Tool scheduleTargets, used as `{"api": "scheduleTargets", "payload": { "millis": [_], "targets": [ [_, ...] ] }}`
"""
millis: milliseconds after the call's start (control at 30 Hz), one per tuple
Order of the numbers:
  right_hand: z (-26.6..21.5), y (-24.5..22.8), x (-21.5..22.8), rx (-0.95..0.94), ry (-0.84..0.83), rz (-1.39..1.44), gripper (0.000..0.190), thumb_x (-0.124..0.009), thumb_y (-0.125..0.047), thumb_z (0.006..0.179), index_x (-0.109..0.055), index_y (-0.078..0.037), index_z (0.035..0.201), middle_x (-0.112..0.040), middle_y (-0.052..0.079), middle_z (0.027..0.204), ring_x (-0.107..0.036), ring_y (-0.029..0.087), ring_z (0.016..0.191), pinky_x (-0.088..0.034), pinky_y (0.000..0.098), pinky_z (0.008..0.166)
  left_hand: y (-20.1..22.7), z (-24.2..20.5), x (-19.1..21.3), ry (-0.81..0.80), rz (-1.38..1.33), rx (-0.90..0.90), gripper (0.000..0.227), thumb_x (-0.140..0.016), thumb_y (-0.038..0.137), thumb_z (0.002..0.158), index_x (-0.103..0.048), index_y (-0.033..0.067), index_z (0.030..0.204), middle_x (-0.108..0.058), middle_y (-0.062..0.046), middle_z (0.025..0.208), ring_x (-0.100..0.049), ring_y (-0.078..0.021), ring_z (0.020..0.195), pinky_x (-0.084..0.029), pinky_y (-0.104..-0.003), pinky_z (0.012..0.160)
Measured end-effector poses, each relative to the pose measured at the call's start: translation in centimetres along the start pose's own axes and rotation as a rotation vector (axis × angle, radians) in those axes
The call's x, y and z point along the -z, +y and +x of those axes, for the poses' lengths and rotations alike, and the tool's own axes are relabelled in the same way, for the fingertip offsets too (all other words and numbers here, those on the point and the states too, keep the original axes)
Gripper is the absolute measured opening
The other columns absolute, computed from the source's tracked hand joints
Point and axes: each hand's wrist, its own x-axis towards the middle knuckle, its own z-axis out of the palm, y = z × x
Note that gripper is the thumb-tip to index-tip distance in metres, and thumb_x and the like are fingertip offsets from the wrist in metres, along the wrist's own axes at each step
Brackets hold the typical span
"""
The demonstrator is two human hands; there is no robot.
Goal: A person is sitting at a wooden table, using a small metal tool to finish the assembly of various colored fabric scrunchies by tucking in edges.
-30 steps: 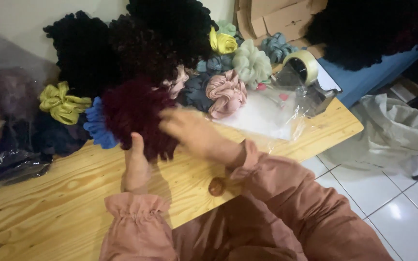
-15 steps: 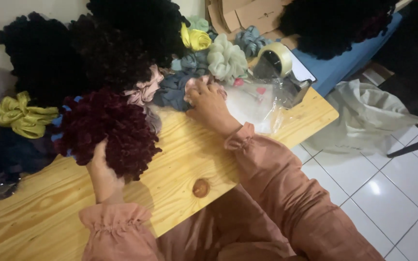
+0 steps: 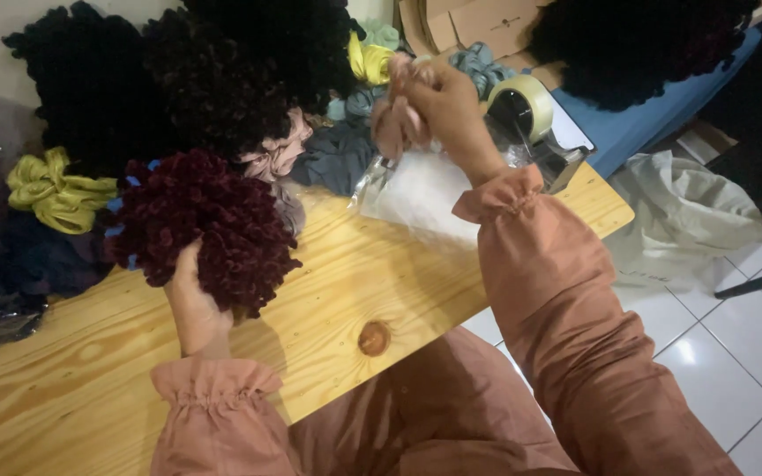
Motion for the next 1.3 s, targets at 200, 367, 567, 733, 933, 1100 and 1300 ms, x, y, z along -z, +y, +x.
{"api": "scheduleTargets", "payload": {
  "millis": [200,367,567,733,933,1100,1300],
  "targets": [
    [-1.9,-0.1,-0.1,0.161,-0.343,-0.112,0.044,-0.052,-0.028,0.104,-0.041,-0.006,0.142,-0.056,0.018,0.139,-0.063,0.028,0.118,-0.056,0.039,0.098,-0.1,0.2,0.9,0.066,-0.053,-0.002,0.037,-0.071,0.018,0.081,-0.071,0.0074,0.117,-0.072,-0.001,0.115,-0.069,-0.014,0.107,-0.059,-0.03,0.099],
    [-1.4,9.4,-2.3,0.235,-0.379,-0.802,0.027,-0.067,-0.022,0.091,-0.073,-0.009,0.114,-0.072,0.016,0.107,-0.07,0.04,0.099,-0.057,0.0495,0.083,0.1,0.6,0.2,0.173,0.065,0.059,0.02,-0.086,0.024,0.073,-0.072,0.0113,0.079,-0.068,-0.006,0.075,-0.069,-0.0203,0.07,-0.06,-0.037,0.065],
    [-0.8,10.9,-3.1,0.362,-0.489,-0.982,0.033,-0.072,-0.016,0.088,-0.069,-0.002,0.117,-0.067,0.021,0.107,-0.069,0.045,0.099,-0.058,0.0508,0.083,-1.2,3.0,2.0,0.186,0.028,0.078,0.022,-0.086,0.023,0.072,-0.073,0.0109,0.084,-0.07,-0.009,0.078,-0.071,-0.0238,0.072,-0.062,-0.04,0.067],
    [-1.8,7.8,-2.5,0.276,-0.443,-0.985,0.036,-0.077,-0.025,0.085,-0.072,-0.003,0.113,-0.068,0.02,0.103,-0.071,0.043,0.093,-0.058,0.05,0.079,-2.1,4.2,3.3,0.176,0.002,0.114,0.023,-0.087,0.025,0.071,-0.075,0.0111,0.084,-0.071,-0.009,0.079,-0.071,-0.0251,0.074,-0.061,-0.042,0.068],
    [-2.8,6.2,-1.9,0.372,-0.399,-1.04,0.025,-0.074,-0.021,0.088,-0.073,-0.004,0.106,-0.067,0.018,0.098,-0.071,0.042,0.088,-0.058,0.0496,0.075,0.2,1.1,0.9,0.145,-0.002,0.106,0.024,-0.087,0.024,0.07,-0.074,0.0121,0.086,-0.071,-0.009,0.08,-0.072,-0.0239,0.076,-0.062,-0.041,0.069],
    [-3.2,7.4,-2.4,0.525,-0.304,-1.065,0.019,-0.069,-0.034,0.084,-0.076,-0.018,0.091,-0.063,0.007,0.082,-0.068,0.033,0.078,-0.056,0.044,0.068,0.5,1.7,1.0,0.15,0.003,0.122,0.024,-0.088,0.023,0.069,-0.072,0.0102,0.083,-0.069,-0.01,0.077,-0.07,-0.0244,0.073,-0.061,-0.04,0.066],
    [-1.1,8.4,-1.6,1.029,-0.301,-1.075,0.013,-0.071,-0.024,0.087,-0.072,-0.019,0.075,-0.068,0.0,0.078,-0.064,0.026,0.071,-0.052,0.0365,0.063,-1.5,3.6,2.5,0.163,-0.024,0.111,0.022,-0.088,0.02,0.069,-0.073,0.0082,0.081,-0.068,-0.011,0.075,-0.069,-0.0236,0.071,-0.059,-0.037,0.064]
  ]
}}
